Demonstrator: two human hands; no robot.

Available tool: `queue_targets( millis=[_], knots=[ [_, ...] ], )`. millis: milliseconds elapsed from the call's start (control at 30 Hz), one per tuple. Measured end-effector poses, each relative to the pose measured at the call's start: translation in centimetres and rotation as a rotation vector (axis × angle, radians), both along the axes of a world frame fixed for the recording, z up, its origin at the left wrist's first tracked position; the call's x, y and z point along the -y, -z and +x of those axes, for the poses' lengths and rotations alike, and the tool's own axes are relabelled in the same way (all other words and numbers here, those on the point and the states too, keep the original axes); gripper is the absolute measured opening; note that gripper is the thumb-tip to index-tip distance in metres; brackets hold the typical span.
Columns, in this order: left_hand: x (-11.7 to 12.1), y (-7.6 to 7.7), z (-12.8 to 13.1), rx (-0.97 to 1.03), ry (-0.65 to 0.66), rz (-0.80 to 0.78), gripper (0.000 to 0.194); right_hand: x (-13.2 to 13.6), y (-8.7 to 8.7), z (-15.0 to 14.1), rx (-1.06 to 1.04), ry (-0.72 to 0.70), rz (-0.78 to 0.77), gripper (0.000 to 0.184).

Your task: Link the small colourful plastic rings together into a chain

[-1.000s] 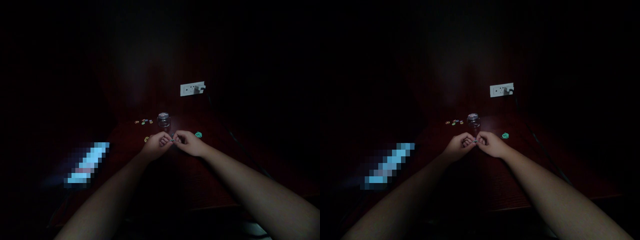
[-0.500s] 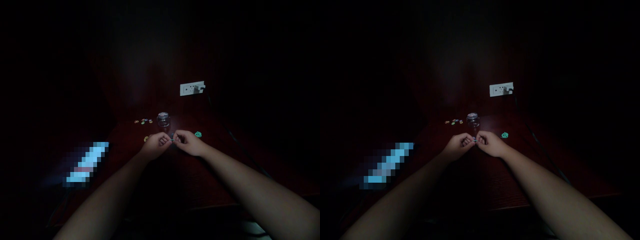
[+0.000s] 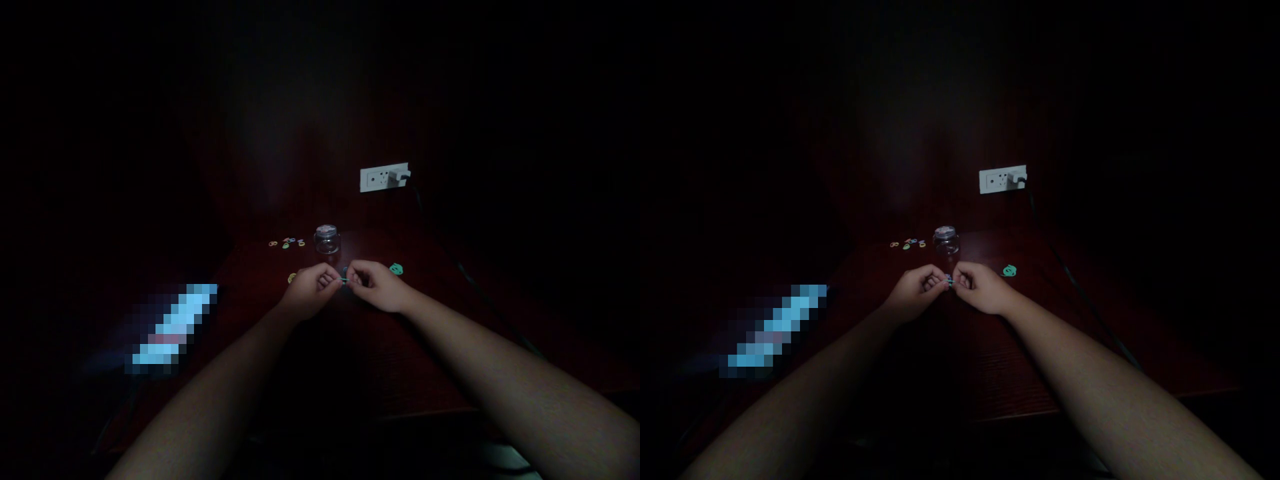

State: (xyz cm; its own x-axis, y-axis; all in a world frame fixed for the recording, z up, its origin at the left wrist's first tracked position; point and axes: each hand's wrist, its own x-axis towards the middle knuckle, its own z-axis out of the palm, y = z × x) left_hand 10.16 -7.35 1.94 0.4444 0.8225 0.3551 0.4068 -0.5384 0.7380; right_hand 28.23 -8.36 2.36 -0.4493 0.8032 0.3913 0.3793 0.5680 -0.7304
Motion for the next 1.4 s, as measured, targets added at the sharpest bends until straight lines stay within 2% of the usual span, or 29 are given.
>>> queue_targets(
  millis=[433, 667, 867, 1400],
  knots=[
    [0.10, 0.11, 0.04, 0.012, 0.006, -0.012, 0.016, -0.22, 0.19, 0.02, -0.012, -0.014, -0.004, 0.002],
    [-0.04, 0.34, 0.04, 0.016, -0.002, 0.014, 0.017, -0.23, 0.24, 0.13, -0.021, -0.014, -0.010, 0.011],
    [-0.10, 0.43, 0.01, 0.009, 0.011, 0.002, 0.018, -0.13, 0.14, 0.07, -0.015, -0.024, -0.007, 0.006],
    [0.31, -0.09, 0.08, 0.016, 0.041, -0.020, 0.015, -0.28, 0.36, 0.00, -0.025, -0.007, -0.007, 0.007]
  ],
)
